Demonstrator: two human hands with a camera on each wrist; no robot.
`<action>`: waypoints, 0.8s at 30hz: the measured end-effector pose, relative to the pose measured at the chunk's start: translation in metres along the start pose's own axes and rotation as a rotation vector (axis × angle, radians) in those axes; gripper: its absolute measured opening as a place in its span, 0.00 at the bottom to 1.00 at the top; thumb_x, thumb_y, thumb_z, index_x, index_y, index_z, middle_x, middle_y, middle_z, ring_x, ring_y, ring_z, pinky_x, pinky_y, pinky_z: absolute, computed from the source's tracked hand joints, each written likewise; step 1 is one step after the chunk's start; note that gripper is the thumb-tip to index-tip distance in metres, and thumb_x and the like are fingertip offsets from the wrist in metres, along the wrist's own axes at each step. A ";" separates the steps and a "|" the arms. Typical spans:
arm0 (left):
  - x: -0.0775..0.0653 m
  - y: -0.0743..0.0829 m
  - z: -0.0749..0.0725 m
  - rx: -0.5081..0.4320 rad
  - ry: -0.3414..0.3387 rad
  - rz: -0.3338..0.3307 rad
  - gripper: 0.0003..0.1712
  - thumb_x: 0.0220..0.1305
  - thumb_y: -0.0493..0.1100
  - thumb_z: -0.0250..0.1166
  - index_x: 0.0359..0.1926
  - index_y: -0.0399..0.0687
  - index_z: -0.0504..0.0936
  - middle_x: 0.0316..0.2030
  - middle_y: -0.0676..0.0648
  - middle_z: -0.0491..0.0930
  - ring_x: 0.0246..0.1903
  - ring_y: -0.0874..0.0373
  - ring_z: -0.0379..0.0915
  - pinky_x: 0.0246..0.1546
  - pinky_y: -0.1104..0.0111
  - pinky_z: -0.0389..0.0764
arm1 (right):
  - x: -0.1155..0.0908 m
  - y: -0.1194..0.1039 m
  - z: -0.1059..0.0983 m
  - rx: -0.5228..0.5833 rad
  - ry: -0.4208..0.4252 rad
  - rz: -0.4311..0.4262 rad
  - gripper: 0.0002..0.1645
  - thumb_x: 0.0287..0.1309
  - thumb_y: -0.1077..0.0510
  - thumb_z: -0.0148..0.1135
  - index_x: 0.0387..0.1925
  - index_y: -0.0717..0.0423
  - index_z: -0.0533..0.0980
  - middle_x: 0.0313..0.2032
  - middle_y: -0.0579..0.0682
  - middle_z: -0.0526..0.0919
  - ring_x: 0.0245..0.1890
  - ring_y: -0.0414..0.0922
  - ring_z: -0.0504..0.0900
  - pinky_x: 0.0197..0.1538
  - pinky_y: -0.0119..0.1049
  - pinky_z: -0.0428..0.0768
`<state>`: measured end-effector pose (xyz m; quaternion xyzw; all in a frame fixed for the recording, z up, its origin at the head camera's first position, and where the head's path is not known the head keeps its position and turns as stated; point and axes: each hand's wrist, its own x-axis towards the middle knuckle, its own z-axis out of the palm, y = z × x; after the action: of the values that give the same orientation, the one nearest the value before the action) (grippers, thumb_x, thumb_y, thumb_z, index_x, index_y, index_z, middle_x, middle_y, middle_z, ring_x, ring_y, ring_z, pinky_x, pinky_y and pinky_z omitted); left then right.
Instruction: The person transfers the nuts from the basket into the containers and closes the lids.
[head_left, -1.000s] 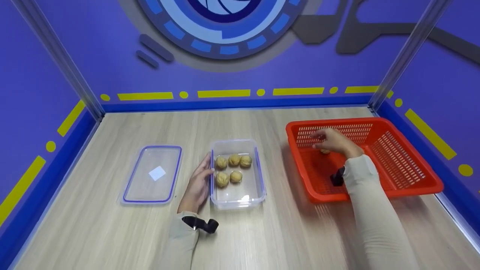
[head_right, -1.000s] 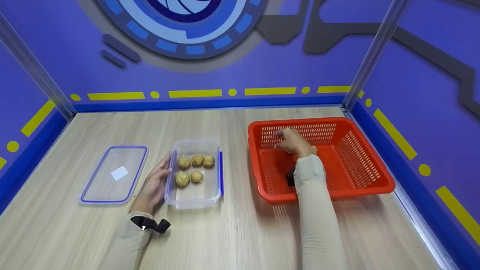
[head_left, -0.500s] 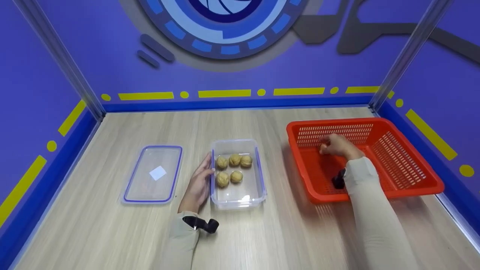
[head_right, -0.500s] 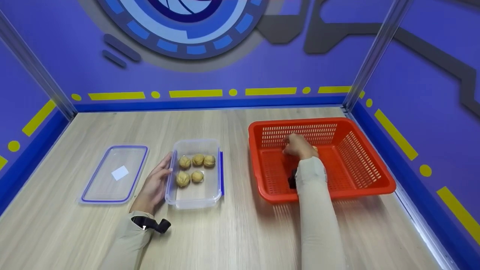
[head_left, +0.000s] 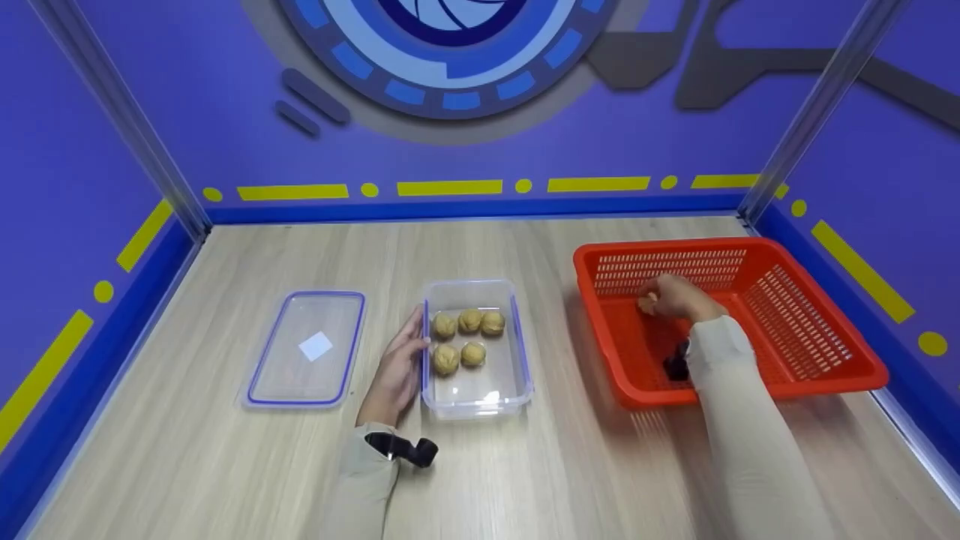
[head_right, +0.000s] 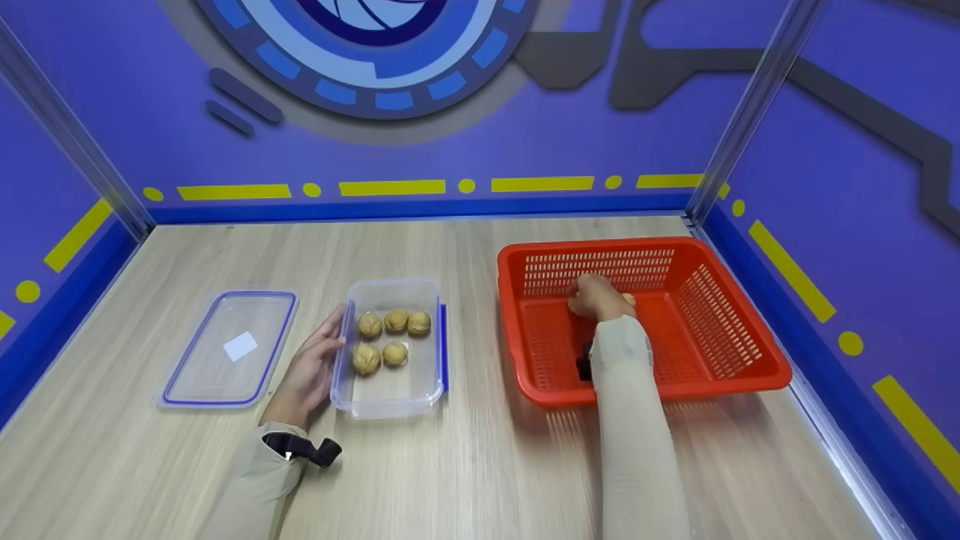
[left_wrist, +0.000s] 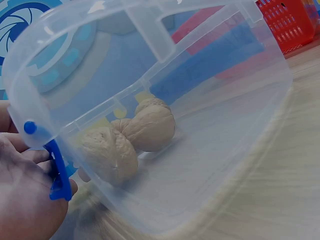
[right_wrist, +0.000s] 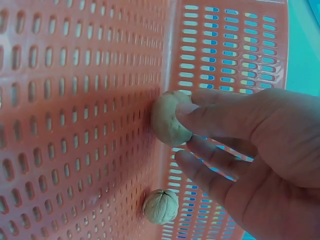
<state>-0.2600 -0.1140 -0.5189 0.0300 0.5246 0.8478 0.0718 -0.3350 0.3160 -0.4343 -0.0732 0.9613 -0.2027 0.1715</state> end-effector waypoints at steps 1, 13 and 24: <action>0.000 0.000 0.000 0.001 -0.003 0.004 0.39 0.63 0.27 0.44 0.74 0.40 0.45 0.76 0.44 0.38 0.76 0.51 0.27 0.76 0.61 0.31 | 0.000 0.000 0.000 -0.011 -0.006 -0.011 0.21 0.62 0.61 0.55 0.54 0.68 0.76 0.38 0.60 0.79 0.35 0.50 0.76 0.40 0.38 0.76; 0.001 0.000 -0.002 0.008 -0.007 0.009 0.39 0.63 0.27 0.44 0.74 0.39 0.46 0.76 0.44 0.38 0.76 0.51 0.27 0.76 0.61 0.31 | 0.000 0.000 0.001 0.026 -0.063 -0.008 0.18 0.59 0.60 0.60 0.49 0.64 0.78 0.37 0.55 0.80 0.37 0.50 0.77 0.43 0.40 0.78; 0.000 0.000 -0.001 -0.003 -0.007 0.000 0.39 0.63 0.27 0.44 0.74 0.41 0.46 0.76 0.44 0.38 0.76 0.50 0.29 0.76 0.61 0.33 | -0.003 0.001 0.001 0.054 -0.062 -0.051 0.16 0.53 0.66 0.63 0.47 0.62 0.80 0.37 0.55 0.81 0.37 0.49 0.78 0.42 0.34 0.78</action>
<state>-0.2601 -0.1147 -0.5196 0.0326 0.5232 0.8484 0.0737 -0.3314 0.3172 -0.4348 -0.0992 0.9476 -0.2304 0.1978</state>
